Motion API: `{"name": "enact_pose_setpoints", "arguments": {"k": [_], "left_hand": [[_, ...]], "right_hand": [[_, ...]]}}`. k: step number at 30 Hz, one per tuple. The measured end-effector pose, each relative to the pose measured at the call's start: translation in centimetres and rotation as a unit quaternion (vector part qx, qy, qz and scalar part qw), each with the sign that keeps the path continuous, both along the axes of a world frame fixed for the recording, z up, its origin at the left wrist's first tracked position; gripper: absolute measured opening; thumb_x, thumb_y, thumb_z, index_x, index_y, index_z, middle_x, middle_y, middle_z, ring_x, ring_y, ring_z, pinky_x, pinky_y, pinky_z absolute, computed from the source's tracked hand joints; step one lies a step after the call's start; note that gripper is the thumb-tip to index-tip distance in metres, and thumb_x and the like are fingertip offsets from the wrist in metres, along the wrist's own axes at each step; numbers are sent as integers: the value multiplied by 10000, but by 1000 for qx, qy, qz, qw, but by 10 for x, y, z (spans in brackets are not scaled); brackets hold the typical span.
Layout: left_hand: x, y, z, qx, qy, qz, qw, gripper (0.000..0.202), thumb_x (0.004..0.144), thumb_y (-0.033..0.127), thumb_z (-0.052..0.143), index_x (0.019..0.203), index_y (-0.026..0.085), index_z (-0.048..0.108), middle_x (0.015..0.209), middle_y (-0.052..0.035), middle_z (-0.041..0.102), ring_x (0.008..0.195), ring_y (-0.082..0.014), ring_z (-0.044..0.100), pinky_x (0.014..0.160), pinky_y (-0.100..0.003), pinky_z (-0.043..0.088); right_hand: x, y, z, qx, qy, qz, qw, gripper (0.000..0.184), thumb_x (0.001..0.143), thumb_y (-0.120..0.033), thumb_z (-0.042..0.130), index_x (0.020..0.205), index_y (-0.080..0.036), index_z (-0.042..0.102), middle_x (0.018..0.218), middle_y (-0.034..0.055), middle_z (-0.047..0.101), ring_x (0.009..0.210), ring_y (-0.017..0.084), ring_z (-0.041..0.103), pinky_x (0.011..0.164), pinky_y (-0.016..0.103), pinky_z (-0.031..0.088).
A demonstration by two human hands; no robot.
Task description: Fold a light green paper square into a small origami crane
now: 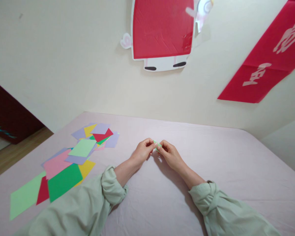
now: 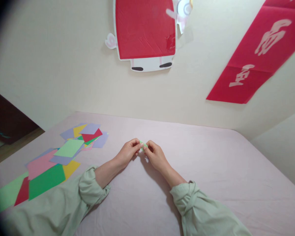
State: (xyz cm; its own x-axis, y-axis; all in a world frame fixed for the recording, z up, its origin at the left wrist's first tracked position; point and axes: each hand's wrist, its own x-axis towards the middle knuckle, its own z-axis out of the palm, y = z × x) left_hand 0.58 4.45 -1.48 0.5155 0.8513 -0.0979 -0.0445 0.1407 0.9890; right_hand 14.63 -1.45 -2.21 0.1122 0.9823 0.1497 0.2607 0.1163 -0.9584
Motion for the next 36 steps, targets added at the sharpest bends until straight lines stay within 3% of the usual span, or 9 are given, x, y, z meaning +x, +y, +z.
{"name": "enact_pose_setpoints", "arguments": {"k": [8, 14, 19, 26, 36], "left_hand": [[0, 0, 1, 6, -2, 28, 1000, 359, 767, 478, 604, 626, 174, 474, 512, 58, 444, 435, -54, 376, 416, -179, 267], [1, -2, 3, 17, 6, 35, 999, 400, 743, 550, 615, 663, 175, 501, 532, 54, 461, 460, -65, 408, 429, -183, 303], [2, -1, 2, 20, 12, 30, 999, 379, 701, 513, 665, 681, 183, 479, 519, 71, 452, 448, -62, 401, 421, -178, 288], [2, 1, -5, 16, 3, 38, 999, 372, 725, 506, 645, 660, 185, 470, 511, 74, 441, 406, -54, 364, 390, -180, 253], [1, 1, -4, 10, -9, 54, 998, 395, 744, 537, 618, 642, 177, 490, 520, 60, 458, 444, -57, 402, 427, -176, 302]], "right_hand": [[-5, -1, 5, -7, 8, -9, 1000, 273, 858, -392, 526, 654, -215, 487, 583, -44, 455, 575, 134, 417, 558, 260, 317], [-3, -1, 6, -7, -1, -12, 1000, 318, 893, -415, 493, 640, -222, 473, 560, -42, 446, 556, 142, 409, 553, 269, 316], [-4, 0, 3, 20, -30, -31, 999, 345, 914, -417, 462, 632, -217, 465, 599, -32, 444, 597, 147, 426, 589, 275, 333], [-5, 0, -3, 5, -42, -21, 999, 227, 858, -389, 553, 733, -206, 505, 629, -44, 502, 588, 130, 450, 572, 251, 345], [-4, -1, 8, -15, -25, -8, 1000, 300, 885, -390, 463, 649, -207, 492, 583, -39, 463, 570, 132, 427, 565, 262, 329]]}}
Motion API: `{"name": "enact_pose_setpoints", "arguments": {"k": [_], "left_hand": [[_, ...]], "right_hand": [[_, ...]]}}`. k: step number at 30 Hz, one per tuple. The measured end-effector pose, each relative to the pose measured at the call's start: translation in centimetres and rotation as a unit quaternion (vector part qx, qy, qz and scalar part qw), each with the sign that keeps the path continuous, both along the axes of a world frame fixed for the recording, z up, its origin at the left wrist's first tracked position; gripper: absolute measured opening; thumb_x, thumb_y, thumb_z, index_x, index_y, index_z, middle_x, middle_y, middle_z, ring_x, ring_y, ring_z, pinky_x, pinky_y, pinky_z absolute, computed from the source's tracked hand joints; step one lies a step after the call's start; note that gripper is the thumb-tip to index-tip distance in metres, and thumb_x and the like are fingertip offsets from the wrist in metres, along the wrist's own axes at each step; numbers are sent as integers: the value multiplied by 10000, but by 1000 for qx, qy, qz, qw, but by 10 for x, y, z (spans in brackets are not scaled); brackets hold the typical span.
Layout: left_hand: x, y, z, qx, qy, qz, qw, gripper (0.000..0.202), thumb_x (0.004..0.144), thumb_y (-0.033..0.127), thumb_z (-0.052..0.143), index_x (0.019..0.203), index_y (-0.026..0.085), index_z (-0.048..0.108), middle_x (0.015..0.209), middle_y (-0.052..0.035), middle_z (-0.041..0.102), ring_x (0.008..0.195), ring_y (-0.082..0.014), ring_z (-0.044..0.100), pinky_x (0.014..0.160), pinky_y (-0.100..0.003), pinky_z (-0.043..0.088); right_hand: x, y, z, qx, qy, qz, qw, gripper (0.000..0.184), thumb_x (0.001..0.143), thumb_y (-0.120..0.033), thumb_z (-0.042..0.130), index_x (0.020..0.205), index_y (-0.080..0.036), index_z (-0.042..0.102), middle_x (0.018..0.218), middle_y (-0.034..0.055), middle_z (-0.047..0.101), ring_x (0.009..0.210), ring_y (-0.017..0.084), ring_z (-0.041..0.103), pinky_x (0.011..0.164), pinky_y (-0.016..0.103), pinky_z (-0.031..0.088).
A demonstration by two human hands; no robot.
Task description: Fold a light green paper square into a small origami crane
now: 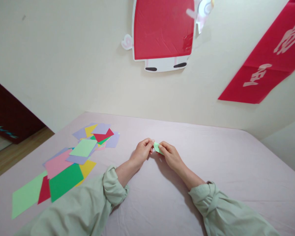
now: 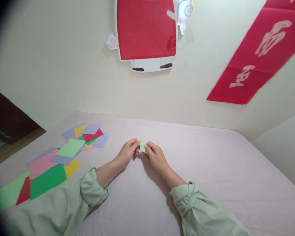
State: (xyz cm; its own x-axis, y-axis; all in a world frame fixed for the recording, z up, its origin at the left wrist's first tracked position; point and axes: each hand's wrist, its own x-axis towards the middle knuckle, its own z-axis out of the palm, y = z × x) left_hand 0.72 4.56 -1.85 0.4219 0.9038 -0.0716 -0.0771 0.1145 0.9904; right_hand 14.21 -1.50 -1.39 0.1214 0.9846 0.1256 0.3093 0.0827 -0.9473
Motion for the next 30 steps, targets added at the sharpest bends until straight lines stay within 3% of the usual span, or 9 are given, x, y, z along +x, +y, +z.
{"name": "enact_pose_setpoints", "arguments": {"k": [6, 12, 17, 22, 25, 28, 30], "left_hand": [[2, 1, -1, 6, 19, -28, 999, 423, 784, 582, 563, 697, 171, 513, 541, 46, 495, 452, -70, 447, 435, -185, 348], [2, -2, 1, 27, 34, -27, 999, 341, 713, 462, 677, 703, 180, 486, 556, 67, 479, 448, -64, 443, 422, -180, 345], [0, -1, 0, 15, 32, -21, 999, 334, 735, 472, 655, 699, 178, 501, 527, 64, 473, 438, -66, 422, 407, -175, 318], [0, 0, -1, 3, 8, -38, 999, 372, 809, 520, 569, 710, 163, 537, 538, 46, 478, 446, -67, 425, 421, -181, 338], [0, -1, 1, -7, -20, -51, 998, 348, 846, 490, 532, 883, 149, 595, 649, 18, 543, 520, -77, 494, 480, -189, 405], [0, -3, 4, 0, -34, -57, 998, 365, 817, 351, 590, 1133, 171, 571, 760, 16, 556, 590, -78, 535, 546, -195, 444], [1, -5, 7, 16, -37, -62, 997, 428, 789, 263, 601, 1207, 190, 547, 822, 15, 548, 609, -68, 540, 581, -198, 454]], "right_hand": [[2, 1, -4, 5, 8, -32, 999, 331, 896, -421, 442, 644, -210, 489, 577, -35, 476, 560, 138, 435, 559, 267, 335], [2, 1, -6, 8, 3, -46, 999, 332, 896, -430, 452, 653, -209, 498, 580, -30, 504, 563, 139, 462, 567, 266, 347], [2, 2, -8, 13, 18, -33, 999, 264, 855, -420, 538, 701, -209, 500, 591, -41, 513, 561, 134, 475, 570, 260, 354], [5, 2, -7, 5, 29, -44, 999, 303, 884, -426, 483, 672, -209, 494, 575, -42, 495, 535, 129, 445, 540, 260, 328], [7, 3, -8, -2, 39, -53, 998, 346, 897, -461, 454, 667, -206, 499, 574, -35, 508, 527, 129, 441, 542, 265, 333], [9, 4, -10, -12, 60, -40, 997, 376, 890, -499, 447, 661, -205, 497, 574, -26, 529, 529, 131, 446, 547, 268, 342], [9, 4, -10, -18, 69, -29, 997, 384, 887, -513, 446, 659, -207, 491, 567, -30, 521, 520, 130, 440, 534, 267, 338]]}}
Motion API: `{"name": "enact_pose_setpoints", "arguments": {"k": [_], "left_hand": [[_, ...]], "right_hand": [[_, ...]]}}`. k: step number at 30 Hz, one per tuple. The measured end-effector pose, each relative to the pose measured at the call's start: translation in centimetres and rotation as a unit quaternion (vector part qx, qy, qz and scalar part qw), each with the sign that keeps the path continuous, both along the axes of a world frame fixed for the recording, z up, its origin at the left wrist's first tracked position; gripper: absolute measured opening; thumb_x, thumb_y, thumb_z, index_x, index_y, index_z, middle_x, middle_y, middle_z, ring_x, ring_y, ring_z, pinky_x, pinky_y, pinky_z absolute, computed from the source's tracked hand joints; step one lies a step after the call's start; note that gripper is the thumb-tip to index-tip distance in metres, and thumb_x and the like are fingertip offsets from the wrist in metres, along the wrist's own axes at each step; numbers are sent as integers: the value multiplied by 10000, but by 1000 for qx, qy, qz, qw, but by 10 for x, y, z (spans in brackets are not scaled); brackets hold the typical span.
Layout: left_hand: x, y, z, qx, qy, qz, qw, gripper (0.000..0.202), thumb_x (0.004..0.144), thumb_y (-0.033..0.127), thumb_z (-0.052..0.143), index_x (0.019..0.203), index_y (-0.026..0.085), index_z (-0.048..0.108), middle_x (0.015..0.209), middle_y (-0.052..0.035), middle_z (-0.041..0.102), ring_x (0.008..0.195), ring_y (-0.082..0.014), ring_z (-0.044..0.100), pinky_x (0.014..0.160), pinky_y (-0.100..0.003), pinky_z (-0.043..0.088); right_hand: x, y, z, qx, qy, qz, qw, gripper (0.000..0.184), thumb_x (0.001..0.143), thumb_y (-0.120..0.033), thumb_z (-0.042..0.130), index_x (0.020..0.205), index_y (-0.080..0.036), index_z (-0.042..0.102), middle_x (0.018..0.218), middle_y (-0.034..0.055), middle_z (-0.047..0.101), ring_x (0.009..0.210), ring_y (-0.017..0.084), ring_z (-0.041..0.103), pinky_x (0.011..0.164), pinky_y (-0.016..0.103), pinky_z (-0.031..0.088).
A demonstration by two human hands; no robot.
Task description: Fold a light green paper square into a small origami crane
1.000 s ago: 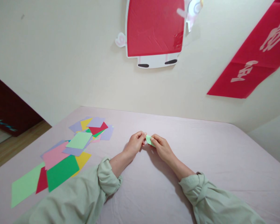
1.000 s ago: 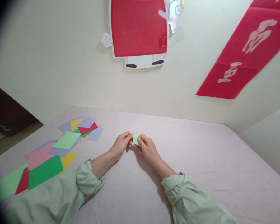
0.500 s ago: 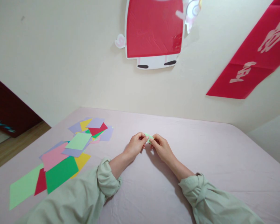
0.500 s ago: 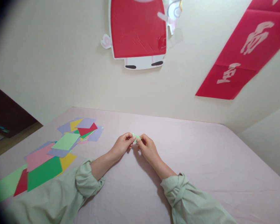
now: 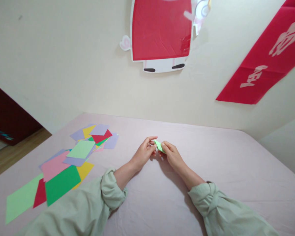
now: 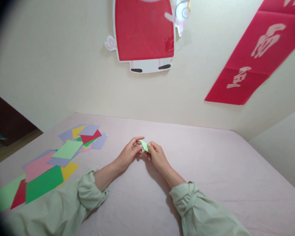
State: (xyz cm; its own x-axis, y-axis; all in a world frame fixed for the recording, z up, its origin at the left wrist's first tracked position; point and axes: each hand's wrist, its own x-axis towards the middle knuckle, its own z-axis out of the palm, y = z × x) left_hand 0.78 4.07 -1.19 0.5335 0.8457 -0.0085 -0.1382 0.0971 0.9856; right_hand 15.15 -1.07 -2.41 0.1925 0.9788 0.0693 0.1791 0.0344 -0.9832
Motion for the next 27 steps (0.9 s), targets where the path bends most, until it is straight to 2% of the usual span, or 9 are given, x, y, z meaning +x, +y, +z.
{"name": "enact_pose_setpoints", "arguments": {"k": [5, 10, 12, 14, 17, 21, 24, 27], "left_hand": [[0, -2, 3, 39, 3, -7, 999, 474, 759, 150, 548, 1230, 210, 549, 914, 3, 565, 681, -75, 556, 676, -220, 479], [-1, -1, 1, 164, 54, 12, 985, 251, 747, 103, 516, 944, 185, 647, 956, -27, 618, 812, -119, 576, 741, -231, 470], [-1, 0, 0, 188, 75, 26, 979, 197, 740, 101, 523, 875, 182, 641, 930, -25, 622, 813, -127, 583, 730, -232, 468], [-1, 1, -2, 182, 88, 42, 979, 179, 745, 111, 531, 872, 181, 635, 906, -22, 633, 792, -129, 587, 717, -234, 469], [-1, 4, -5, 158, 94, 68, 981, 144, 755, 145, 555, 870, 178, 635, 863, -15, 649, 760, -129, 587, 721, -239, 468], [-1, 7, -10, 119, 81, 90, 985, 122, 755, 197, 589, 864, 177, 641, 821, -5, 651, 755, -134, 586, 716, -236, 461], [-1, 7, -11, 98, 76, 88, 988, 133, 757, 227, 606, 872, 175, 649, 827, -10, 651, 757, -138, 586, 702, -235, 459], [-1, 6, -10, 96, 78, 80, 989, 146, 775, 256, 609, 883, 170, 657, 824, -12, 651, 744, -135, 583, 701, -236, 455]], "right_hand": [[-2, -1, 3, 6, -17, 2, 1000, 375, 891, -490, 451, 641, -212, 482, 540, -39, 486, 508, 128, 427, 515, 266, 330], [-2, -1, 4, -3, -9, -3, 1000, 359, 880, -498, 461, 661, -216, 501, 538, -40, 497, 483, 131, 446, 500, 270, 355], [-1, -1, 3, -1, 1, -11, 1000, 312, 869, -485, 479, 715, -216, 518, 558, -40, 517, 492, 135, 472, 510, 272, 384], [-1, 0, 3, 12, 27, -23, 999, 256, 857, -468, 500, 848, -216, 540, 637, -33, 558, 539, 144, 530, 548, 280, 434], [-2, -1, 3, 38, 64, -23, 997, 284, 842, -433, 536, 1032, -225, 508, 757, -20, 578, 630, 157, 594, 618, 300, 490], [-5, -1, 6, 70, 57, -9, 996, 222, 793, -339, 597, 964, -225, 515, 884, 1, 564, 707, 147, 596, 671, 301, 512], [-5, -2, 7, 74, 34, -7, 997, 163, 782, -320, 597, 885, -216, 524, 838, -10, 554, 688, 146, 592, 665, 299, 501], [-3, -2, 6, 66, 20, -17, 997, 171, 803, -369, 585, 840, -215, 522, 784, -14, 559, 664, 152, 591, 650, 302, 493]]}}
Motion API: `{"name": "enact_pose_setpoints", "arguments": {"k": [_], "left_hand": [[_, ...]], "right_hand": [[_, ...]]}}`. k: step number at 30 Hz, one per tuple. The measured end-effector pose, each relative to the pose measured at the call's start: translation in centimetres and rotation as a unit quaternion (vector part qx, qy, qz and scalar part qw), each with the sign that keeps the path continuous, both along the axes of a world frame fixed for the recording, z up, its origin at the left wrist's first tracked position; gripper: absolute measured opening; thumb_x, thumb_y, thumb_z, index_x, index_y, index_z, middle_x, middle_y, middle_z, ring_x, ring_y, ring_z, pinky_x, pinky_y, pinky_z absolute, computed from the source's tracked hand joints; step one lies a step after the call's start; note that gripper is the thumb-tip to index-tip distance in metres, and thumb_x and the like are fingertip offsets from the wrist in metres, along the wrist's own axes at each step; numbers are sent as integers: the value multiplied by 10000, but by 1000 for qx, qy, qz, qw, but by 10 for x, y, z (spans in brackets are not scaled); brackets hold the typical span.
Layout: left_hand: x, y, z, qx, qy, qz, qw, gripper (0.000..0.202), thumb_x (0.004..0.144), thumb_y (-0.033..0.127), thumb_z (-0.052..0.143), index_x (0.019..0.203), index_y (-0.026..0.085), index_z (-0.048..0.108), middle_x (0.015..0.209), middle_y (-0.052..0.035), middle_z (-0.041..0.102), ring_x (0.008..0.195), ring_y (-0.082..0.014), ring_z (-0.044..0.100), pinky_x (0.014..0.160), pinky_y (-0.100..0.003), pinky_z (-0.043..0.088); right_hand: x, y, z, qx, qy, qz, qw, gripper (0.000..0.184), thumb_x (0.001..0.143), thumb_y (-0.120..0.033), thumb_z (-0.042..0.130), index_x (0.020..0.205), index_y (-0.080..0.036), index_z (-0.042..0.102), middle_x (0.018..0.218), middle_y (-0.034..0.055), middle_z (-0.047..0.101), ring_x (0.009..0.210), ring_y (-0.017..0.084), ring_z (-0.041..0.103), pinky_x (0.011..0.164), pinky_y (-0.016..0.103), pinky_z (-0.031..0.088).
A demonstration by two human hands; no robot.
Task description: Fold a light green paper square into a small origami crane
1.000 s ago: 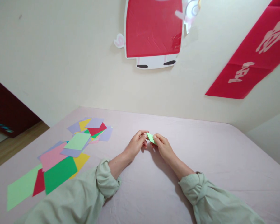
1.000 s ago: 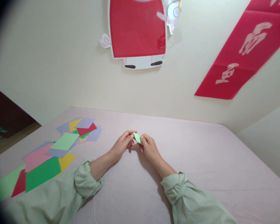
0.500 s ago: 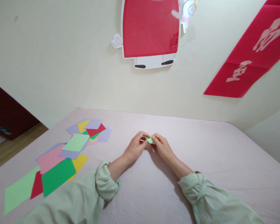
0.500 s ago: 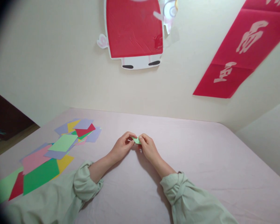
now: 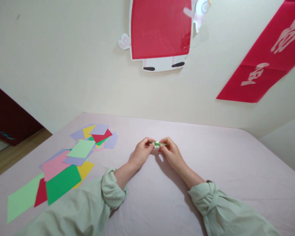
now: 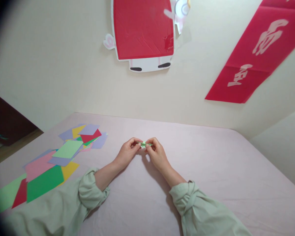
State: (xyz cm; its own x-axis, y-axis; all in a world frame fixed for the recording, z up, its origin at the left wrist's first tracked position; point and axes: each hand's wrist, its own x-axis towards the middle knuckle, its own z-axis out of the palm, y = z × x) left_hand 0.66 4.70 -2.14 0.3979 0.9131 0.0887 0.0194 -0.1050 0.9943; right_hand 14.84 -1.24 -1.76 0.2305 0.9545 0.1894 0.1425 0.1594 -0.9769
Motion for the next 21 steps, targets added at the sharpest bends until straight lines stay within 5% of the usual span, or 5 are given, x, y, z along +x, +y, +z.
{"name": "enact_pose_setpoints", "arguments": {"k": [11, 21], "left_hand": [[1, -3, 2, 0, -30, -17, 999, 172, 774, 280, 625, 910, 176, 622, 894, -17, 641, 764, -127, 601, 724, -247, 479], [0, -3, 1, 45, -16, -7, 999, 207, 767, 349, 665, 764, 176, 552, 749, 6, 594, 722, -127, 566, 689, -240, 447]], "right_hand": [[1, 1, 0, -9, 9, -22, 1000, 253, 793, -457, 610, 792, -216, 533, 724, -11, 576, 649, 161, 584, 632, 302, 494], [-1, -1, 4, 6, -20, -37, 999, 251, 805, -436, 629, 741, -205, 554, 698, -1, 586, 663, 160, 579, 616, 283, 461]]}}
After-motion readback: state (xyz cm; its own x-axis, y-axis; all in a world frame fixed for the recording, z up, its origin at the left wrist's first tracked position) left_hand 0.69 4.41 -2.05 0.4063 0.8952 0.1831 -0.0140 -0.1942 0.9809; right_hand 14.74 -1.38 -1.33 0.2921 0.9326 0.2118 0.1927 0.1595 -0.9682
